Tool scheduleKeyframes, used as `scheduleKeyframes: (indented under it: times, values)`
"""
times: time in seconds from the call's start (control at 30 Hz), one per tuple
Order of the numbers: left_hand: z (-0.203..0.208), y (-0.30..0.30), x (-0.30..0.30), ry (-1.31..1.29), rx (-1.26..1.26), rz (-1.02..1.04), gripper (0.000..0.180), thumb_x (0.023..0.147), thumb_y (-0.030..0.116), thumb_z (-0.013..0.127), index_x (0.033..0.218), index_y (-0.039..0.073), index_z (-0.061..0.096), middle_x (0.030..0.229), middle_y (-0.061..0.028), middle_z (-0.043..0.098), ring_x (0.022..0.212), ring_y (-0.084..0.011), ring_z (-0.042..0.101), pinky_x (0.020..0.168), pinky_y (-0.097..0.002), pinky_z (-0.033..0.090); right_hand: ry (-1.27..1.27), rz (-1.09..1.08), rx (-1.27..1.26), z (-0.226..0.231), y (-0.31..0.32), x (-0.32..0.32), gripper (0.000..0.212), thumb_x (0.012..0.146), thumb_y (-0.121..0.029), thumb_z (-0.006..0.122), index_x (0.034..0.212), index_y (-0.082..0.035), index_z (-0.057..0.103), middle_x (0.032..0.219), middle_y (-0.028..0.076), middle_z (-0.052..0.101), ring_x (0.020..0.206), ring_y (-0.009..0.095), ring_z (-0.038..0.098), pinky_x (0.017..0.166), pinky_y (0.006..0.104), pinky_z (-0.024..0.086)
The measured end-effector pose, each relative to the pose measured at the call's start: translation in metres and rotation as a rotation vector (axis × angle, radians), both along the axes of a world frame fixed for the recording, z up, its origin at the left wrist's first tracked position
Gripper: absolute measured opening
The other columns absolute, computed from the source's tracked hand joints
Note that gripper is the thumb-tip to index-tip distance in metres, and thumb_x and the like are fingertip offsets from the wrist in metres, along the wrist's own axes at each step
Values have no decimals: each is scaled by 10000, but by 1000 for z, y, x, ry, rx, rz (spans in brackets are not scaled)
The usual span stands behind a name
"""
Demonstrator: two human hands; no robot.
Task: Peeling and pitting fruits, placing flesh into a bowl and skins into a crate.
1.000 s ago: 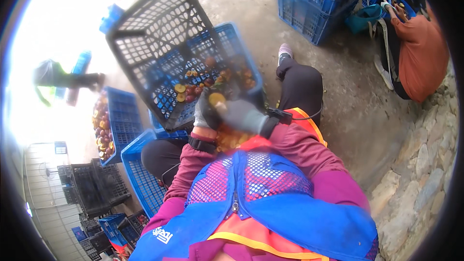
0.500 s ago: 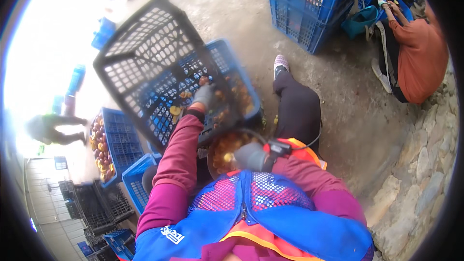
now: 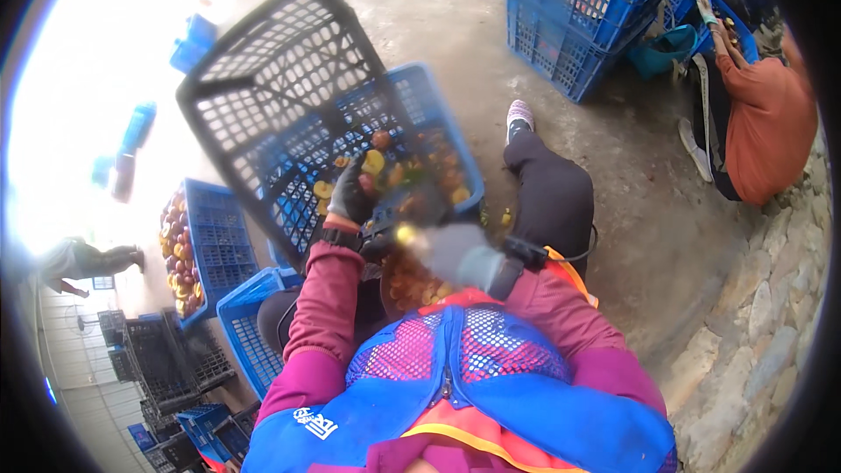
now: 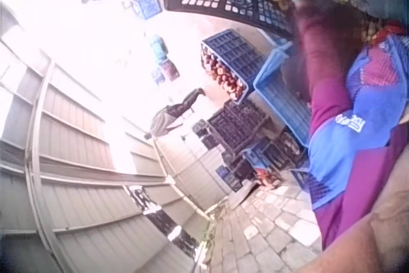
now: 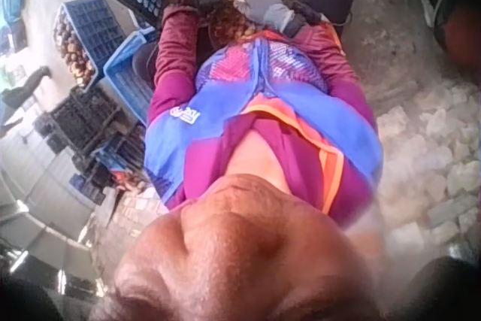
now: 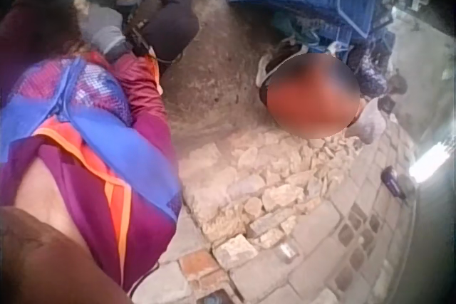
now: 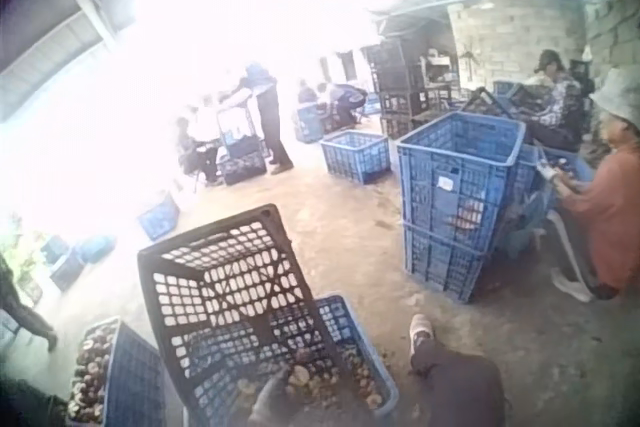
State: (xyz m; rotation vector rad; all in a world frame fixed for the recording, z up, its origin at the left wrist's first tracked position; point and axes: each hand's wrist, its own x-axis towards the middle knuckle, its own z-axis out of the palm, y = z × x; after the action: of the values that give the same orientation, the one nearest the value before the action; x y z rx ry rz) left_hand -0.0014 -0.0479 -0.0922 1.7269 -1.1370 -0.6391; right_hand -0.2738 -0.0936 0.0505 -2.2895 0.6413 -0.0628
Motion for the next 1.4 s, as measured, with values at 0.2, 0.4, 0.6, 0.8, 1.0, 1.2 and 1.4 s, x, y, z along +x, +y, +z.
scheduleKeyframes:
  times: [0.2,0.4,0.6,0.8,1.0,1.2,1.4]
  values:
    - [117,70,-69,-104,-373,-2,455,1020,258,531,1365,-37,560,1098,-122,724,967,-286,691,852,-365,563,-200,-41,-130,54,21,17,392,1035,-428,528,989,-52,632,756,233,693,723,472,680,674,573,522]
    - [173,112,-104,-153,-147,-85,507,843,70,684,1322,-38,558,1136,-207,710,1021,-368,699,894,-422,559,-151,-25,-221,55,47,9,398,1035,-430,532,1002,-46,626,758,238,692,698,461,681,651,569,523]
    - [127,109,-107,-136,-213,38,361,883,60,646,1234,-21,620,1059,-217,712,915,-405,706,799,-428,574,-32,11,-226,63,59,4,420,1046,-441,510,1005,-40,625,788,255,699,706,463,690,673,579,526]
    - [146,100,-134,267,-98,151,434,1063,390,497,1045,7,699,778,-64,677,586,-140,587,534,-287,463,-323,111,306,19,49,-11,523,1085,-511,441,1009,-24,616,653,143,626,499,260,596,475,428,471]
    - [175,107,-139,204,-271,-157,527,1105,441,394,1047,16,699,885,-59,689,776,-138,638,719,-292,516,37,-19,1886,54,46,-32,553,1094,-511,455,937,-8,624,583,5,495,353,81,354,349,260,296]
    - [147,127,-119,1075,-252,113,383,1077,275,468,1280,-14,620,1092,-70,687,992,-152,645,886,-309,524,-48,222,960,75,72,-42,523,1072,-503,508,1030,-14,687,622,14,529,491,98,496,450,270,386]
    - [159,148,-105,600,-21,54,405,949,123,599,1333,-3,606,1181,-76,670,1005,-132,636,880,-262,519,24,22,10,39,63,-45,378,906,-364,726,1136,-65,703,943,221,721,806,327,722,762,408,560]
